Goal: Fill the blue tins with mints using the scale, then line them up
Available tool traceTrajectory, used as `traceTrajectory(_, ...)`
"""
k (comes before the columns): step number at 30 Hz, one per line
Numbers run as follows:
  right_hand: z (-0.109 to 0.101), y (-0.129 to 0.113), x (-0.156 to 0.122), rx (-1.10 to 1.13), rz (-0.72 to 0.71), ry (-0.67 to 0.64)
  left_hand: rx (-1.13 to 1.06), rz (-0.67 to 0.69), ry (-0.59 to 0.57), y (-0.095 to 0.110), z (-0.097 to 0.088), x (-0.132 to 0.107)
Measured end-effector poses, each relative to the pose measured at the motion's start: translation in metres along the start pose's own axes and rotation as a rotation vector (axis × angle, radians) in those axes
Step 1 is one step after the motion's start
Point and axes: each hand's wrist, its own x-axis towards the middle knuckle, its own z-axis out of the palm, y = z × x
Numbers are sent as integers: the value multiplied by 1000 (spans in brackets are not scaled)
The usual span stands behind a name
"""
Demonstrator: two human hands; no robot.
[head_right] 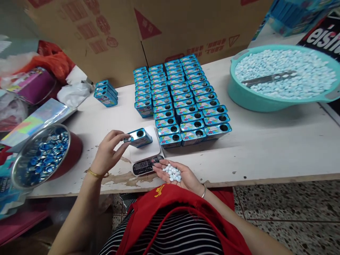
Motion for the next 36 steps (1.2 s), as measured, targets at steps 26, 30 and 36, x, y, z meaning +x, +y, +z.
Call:
traceTrajectory(26,3,0,6,-15,45,-39,-229,-27,112,40,-1,1)
traceTrajectory(30,-1,1,5,-20,57,2,-342,190,-75,89,39,-16)
traceTrajectory(36,-6,1,-1,-222,-20,28,-181,307,-158,118,83,-34)
